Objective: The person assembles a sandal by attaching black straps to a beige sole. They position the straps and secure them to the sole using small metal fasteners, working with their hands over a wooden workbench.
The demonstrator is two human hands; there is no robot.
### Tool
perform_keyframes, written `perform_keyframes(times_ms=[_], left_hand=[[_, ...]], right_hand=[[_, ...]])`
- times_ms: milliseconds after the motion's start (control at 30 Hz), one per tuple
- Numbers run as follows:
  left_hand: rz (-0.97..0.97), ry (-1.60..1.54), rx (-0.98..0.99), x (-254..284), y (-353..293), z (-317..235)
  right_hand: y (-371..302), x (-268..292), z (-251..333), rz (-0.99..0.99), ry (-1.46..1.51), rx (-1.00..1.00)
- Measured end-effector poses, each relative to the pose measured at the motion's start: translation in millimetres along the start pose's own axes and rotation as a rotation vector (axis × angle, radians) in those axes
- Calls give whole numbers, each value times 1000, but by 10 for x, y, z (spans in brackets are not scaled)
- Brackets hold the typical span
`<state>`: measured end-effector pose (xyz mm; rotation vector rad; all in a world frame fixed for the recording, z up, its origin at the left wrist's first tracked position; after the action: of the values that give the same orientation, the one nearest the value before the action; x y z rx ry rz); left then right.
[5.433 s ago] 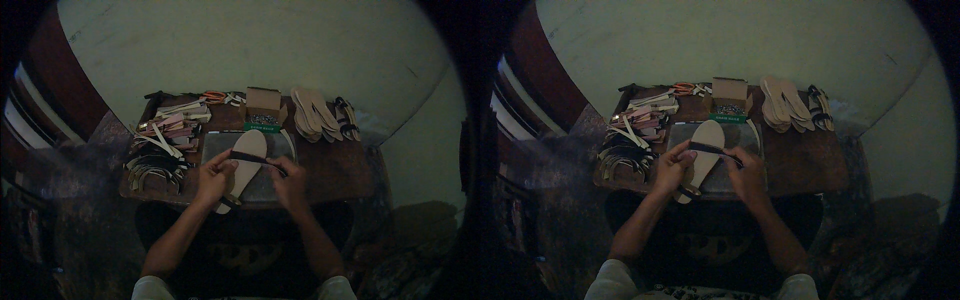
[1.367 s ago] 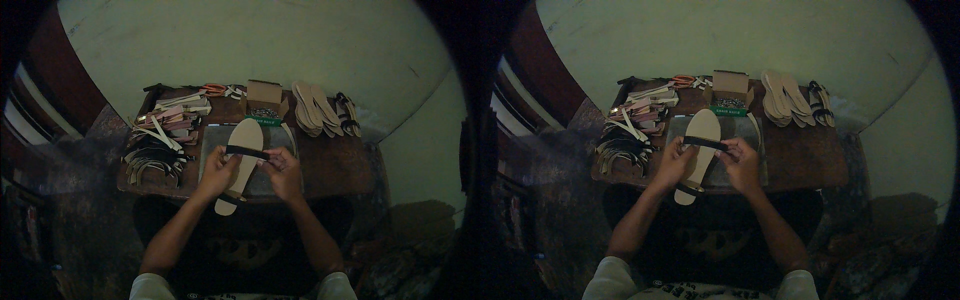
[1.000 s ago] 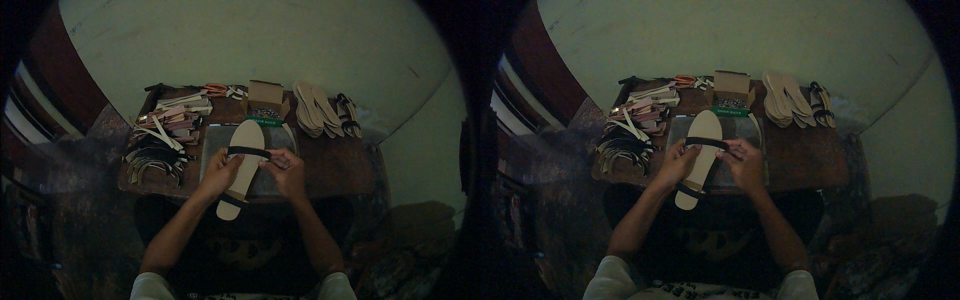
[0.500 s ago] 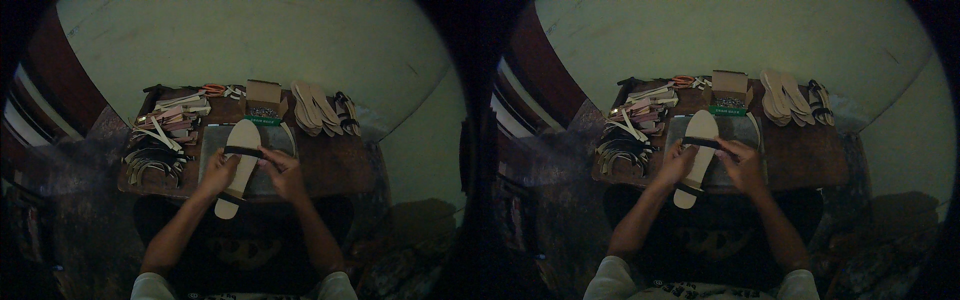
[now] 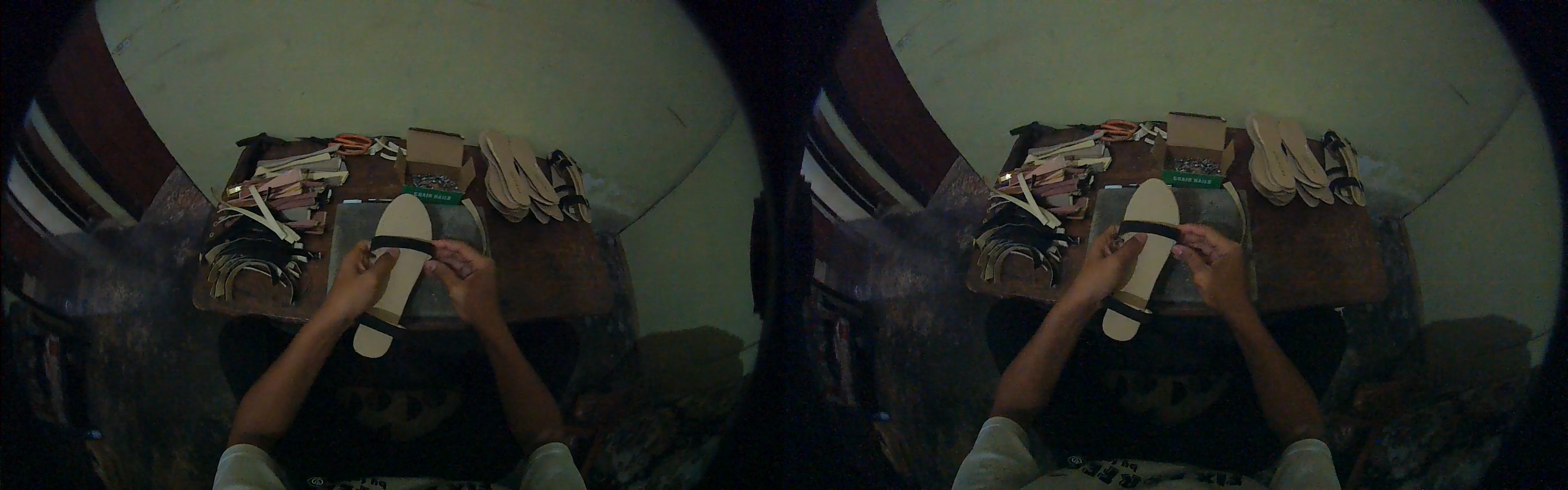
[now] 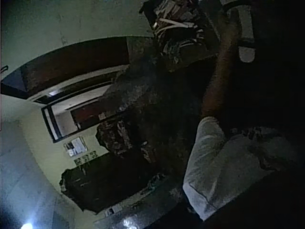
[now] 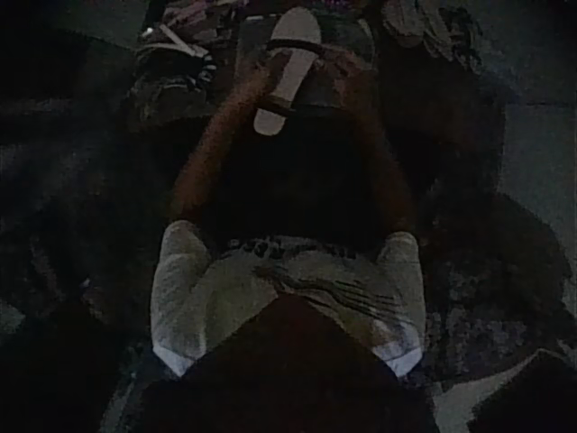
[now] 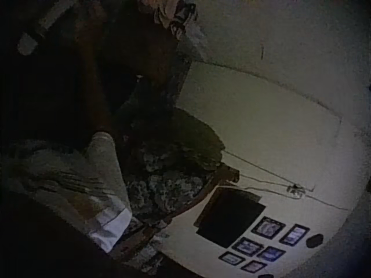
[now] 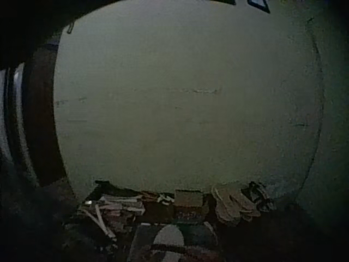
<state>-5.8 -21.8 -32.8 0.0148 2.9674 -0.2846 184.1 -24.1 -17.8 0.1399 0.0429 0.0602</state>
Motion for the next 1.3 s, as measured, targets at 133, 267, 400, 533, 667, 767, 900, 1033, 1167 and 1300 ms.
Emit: perform_keyframes(times_ms=[133,267,400,533,667,767,900,1033,1167,1300], left_hand=[[-11,19,56,0,-39,-45],[49,-64,105,1,-25,-31],[69,-113,147,2,-27,-54],[77,-68,142,-3,-21,-83],[83,-89,125,-7,-37,-93],[86,-87,98,-23,-47,-119],[82,-73,101,-5,-42,-103],[77,-65,84,5,-40,-92],[7,-17,114,-40,-81,-108],[9,18,103,-4,-45,-25]], right_hand=[[1,-18,22,-19,-38,49],[18,2,-9,-36,-27,32],[26,1,-17,-50,20,14],[39,27,-59,-44,30,19],[26,-13,17,-54,51,28],[31,-11,44,-62,89,16],[42,10,42,-19,77,27],[33,0,17,-12,87,20],[25,2,-14,-49,68,-10],[14,3,-3,-39,27,-20]])
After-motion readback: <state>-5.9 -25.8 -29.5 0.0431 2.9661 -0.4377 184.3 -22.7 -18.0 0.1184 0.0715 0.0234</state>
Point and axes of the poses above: each hand's wrist, its own y-axis towards the middle knuckle, its own x-axis out of the back of the hand, z = x × y, the point moved 2 cm from there along y, towards the middle knuckle, and after that the axes turned 4 degrees about -z, right-handed, at the moved point
